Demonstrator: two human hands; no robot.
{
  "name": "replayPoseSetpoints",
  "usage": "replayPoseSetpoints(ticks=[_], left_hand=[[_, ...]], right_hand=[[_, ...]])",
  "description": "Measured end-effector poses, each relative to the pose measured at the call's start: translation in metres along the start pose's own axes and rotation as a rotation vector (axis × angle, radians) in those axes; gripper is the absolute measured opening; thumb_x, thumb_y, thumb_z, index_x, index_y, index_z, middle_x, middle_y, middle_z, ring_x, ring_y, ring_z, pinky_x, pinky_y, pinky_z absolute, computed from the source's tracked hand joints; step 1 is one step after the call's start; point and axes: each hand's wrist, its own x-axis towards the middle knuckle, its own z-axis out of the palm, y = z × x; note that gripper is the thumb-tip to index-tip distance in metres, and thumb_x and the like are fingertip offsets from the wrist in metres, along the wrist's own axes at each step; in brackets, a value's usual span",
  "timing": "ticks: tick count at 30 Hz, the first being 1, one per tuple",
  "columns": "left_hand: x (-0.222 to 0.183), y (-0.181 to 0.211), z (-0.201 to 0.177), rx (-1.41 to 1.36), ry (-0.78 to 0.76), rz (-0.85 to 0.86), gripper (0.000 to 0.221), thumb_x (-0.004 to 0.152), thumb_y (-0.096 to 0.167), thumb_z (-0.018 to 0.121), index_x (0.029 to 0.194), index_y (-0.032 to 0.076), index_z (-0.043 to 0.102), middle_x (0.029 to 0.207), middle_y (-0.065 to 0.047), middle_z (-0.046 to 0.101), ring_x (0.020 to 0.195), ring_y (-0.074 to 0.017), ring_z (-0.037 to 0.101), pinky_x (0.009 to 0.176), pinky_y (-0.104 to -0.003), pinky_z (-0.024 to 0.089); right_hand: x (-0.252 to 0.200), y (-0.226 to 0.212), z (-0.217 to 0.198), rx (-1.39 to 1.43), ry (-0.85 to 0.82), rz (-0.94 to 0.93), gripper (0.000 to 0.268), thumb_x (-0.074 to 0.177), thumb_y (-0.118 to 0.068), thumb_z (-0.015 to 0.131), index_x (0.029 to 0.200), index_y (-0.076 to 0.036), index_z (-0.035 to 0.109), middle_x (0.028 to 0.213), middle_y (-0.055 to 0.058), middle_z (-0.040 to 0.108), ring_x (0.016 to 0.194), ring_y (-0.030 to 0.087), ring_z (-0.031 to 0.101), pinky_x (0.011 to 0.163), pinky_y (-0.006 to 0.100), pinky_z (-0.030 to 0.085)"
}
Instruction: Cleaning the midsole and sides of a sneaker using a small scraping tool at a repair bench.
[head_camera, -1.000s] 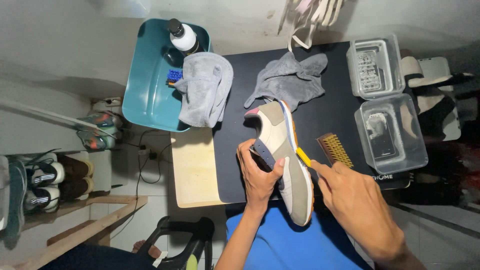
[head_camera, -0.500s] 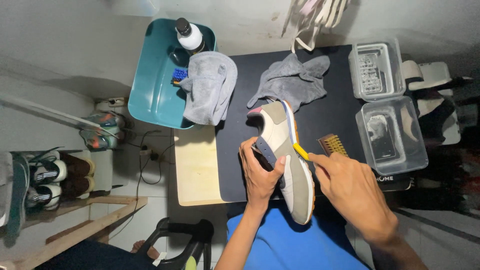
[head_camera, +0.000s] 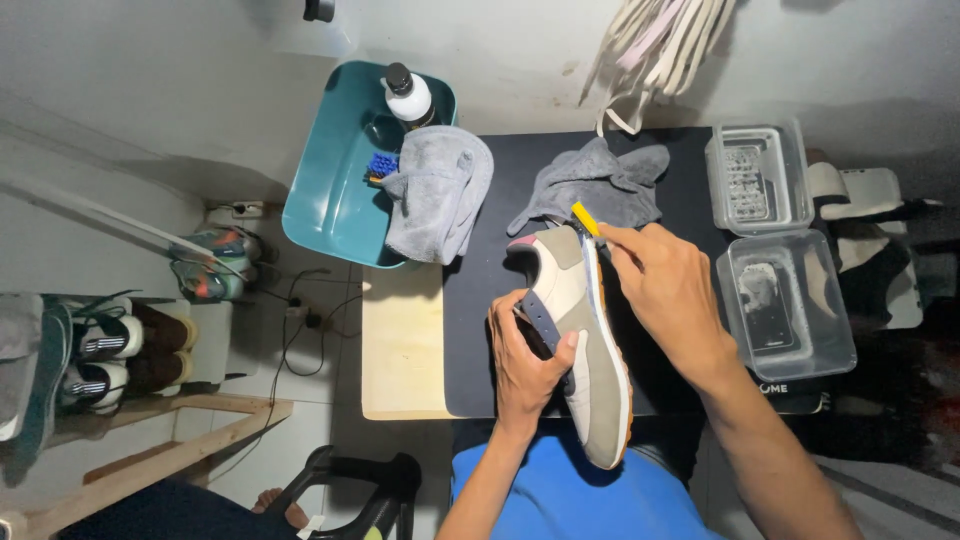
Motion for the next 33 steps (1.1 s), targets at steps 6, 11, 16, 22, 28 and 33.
replayPoseSetpoints(ticks=[6, 11, 16, 22, 28, 33], left_hand=[[0.003, 0.005, -0.005, -0.04, 0.021, 0.029, 0.075, 0.079, 0.054, 0.074, 0.136, 0.008, 0.053, 0.127, -0.013, 0.056, 0.122, -0.0321, 0.057, 0.105, -0.048, 0.044], [0.012, 0.015, -0.014, -0.063, -0.023, 0.081, 0.071, 0.08, 0.043, 0.077, 0.138, 0.006, 0.056, 0.125, -0.017, 0.06, 0.121, -0.036, 0.06, 0.103, -0.051, 0.047], [0.027, 0.005, -0.024, -0.059, -0.107, 0.117, 0.073, 0.078, 0.038, 0.081, 0.14, 0.008, 0.057, 0.127, -0.014, 0.062, 0.122, -0.0331, 0.062, 0.105, -0.048, 0.048], [0.049, -0.008, -0.042, -0.059, -0.229, 0.156, 0.075, 0.068, 0.031, 0.087, 0.137, 0.012, 0.064, 0.128, -0.007, 0.068, 0.122, -0.0266, 0.066, 0.106, -0.043, 0.05], [0.064, -0.017, -0.068, -0.396, -0.523, -0.207, 0.079, 0.061, 0.011, 0.09, 0.137, 0.01, 0.067, 0.137, -0.01, 0.068, 0.125, -0.0177, 0.058, 0.107, -0.037, 0.051], [0.061, -0.035, -0.061, -0.557, -0.5, -0.193, 0.087, 0.058, 0.011, 0.096, 0.138, 0.003, 0.062, 0.137, -0.013, 0.065, 0.125, -0.0177, 0.059, 0.106, -0.035, 0.05]], right_hand=[[0.011, 0.005, -0.011, -0.076, -0.011, -0.115, 0.016, 0.102, -0.018, 0.068, 0.112, -0.018, 0.08, 0.068, 0.007, 0.063, 0.066, 0.027, 0.067, 0.061, 0.034, 0.05], [0.013, 0.033, -0.014, -0.168, -0.021, -0.167, 0.015, 0.103, -0.021, 0.064, 0.111, -0.023, 0.076, 0.082, 0.002, 0.068, 0.083, 0.025, 0.068, 0.082, 0.036, 0.05], [0.014, 0.039, -0.014, -0.127, -0.028, -0.148, 0.014, 0.105, -0.024, 0.061, 0.112, -0.019, 0.073, 0.084, 0.004, 0.064, 0.086, 0.026, 0.064, 0.093, 0.04, 0.045], [0.018, 0.052, -0.01, -0.127, 0.022, -0.159, 0.014, 0.104, -0.039, 0.064, 0.105, -0.026, 0.069, 0.079, -0.001, 0.059, 0.085, 0.021, 0.061, 0.098, 0.038, 0.036], [0.027, 0.058, -0.01, -0.192, -0.089, -0.25, 0.011, 0.097, -0.032, 0.07, 0.095, -0.022, 0.067, 0.08, 0.0, 0.063, 0.087, 0.02, 0.061, 0.117, 0.053, 0.021], [0.038, 0.061, -0.006, -0.135, -0.109, -0.341, 0.015, 0.092, -0.029, 0.073, 0.085, -0.02, 0.064, 0.077, -0.001, 0.063, 0.087, 0.019, 0.063, 0.119, 0.054, 0.019]])
